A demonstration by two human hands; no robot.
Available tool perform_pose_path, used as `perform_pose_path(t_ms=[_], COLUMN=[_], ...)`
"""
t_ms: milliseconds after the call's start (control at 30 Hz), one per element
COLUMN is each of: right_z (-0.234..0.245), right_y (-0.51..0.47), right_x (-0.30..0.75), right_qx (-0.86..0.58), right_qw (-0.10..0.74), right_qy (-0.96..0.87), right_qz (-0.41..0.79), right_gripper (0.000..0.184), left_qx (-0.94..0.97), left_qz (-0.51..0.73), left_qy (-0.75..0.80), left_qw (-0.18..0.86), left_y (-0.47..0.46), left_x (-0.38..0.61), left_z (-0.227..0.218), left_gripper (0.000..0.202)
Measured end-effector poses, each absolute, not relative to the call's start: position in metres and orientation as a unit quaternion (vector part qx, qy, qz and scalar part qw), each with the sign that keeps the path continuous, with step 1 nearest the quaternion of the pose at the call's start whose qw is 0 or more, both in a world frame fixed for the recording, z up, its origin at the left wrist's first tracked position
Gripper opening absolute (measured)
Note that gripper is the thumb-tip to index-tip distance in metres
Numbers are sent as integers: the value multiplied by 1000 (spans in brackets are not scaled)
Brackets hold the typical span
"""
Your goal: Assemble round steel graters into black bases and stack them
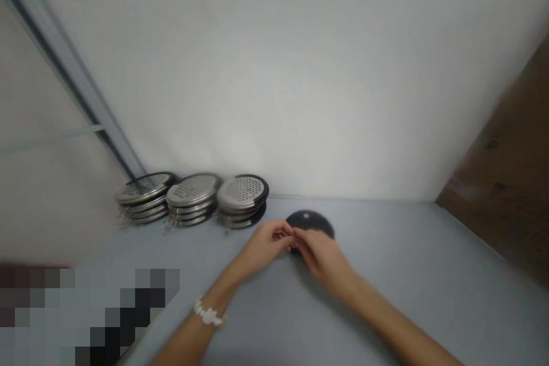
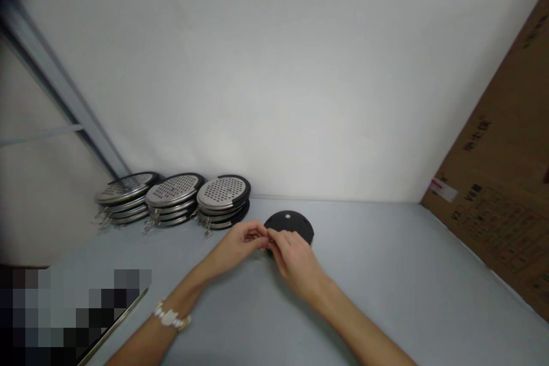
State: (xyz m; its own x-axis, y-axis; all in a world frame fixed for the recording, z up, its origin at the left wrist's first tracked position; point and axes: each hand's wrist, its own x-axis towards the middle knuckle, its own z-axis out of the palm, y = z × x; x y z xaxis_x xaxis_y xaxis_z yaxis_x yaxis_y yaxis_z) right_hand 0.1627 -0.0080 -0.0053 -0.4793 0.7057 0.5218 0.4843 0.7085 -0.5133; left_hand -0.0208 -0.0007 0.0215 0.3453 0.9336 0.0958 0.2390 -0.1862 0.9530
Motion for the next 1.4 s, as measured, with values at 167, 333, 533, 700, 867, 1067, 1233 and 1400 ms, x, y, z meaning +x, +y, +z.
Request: perform_pose_path(t_ms=[167, 333, 533, 700, 867, 1067, 1233, 1400], right_z=[0, 2, 6, 6, 3, 1, -2, 2], right_y=[-14, -9, -8, -6, -3, -5, -3, -4], right_x=[173, 186, 191, 191, 182, 173, 176, 177], right_qx=[-373, -415, -436, -436, -439, -426, -409, -412], right_qw=[418, 411, 401, 397, 445, 477, 461, 446], right_qy=[-797, -789, -787, -785, -725, -616, -599, -618], right_qz=[224, 191, 171, 188, 289, 461, 511, 499], right_gripper=[22, 25, 26, 30, 28, 43, 47, 49], left_qx=[676, 711, 712, 705, 674, 580, 567, 571], left_qz=[349, 260, 159, 175, 291, 423, 454, 469], left_qy=[419, 582, 643, 626, 543, 453, 435, 436], left_qw=[496, 298, 235, 283, 407, 529, 532, 513], left_y=[1, 18, 24, 25, 18, 3, -2, -3], left_x=[-29, -62, -84, -81, -53, -8, 2, 4], left_z=[30, 20, 0, -3, 9, 9, 4, 4], left_gripper=[22, 18, 17, 11, 17, 26, 24, 21])
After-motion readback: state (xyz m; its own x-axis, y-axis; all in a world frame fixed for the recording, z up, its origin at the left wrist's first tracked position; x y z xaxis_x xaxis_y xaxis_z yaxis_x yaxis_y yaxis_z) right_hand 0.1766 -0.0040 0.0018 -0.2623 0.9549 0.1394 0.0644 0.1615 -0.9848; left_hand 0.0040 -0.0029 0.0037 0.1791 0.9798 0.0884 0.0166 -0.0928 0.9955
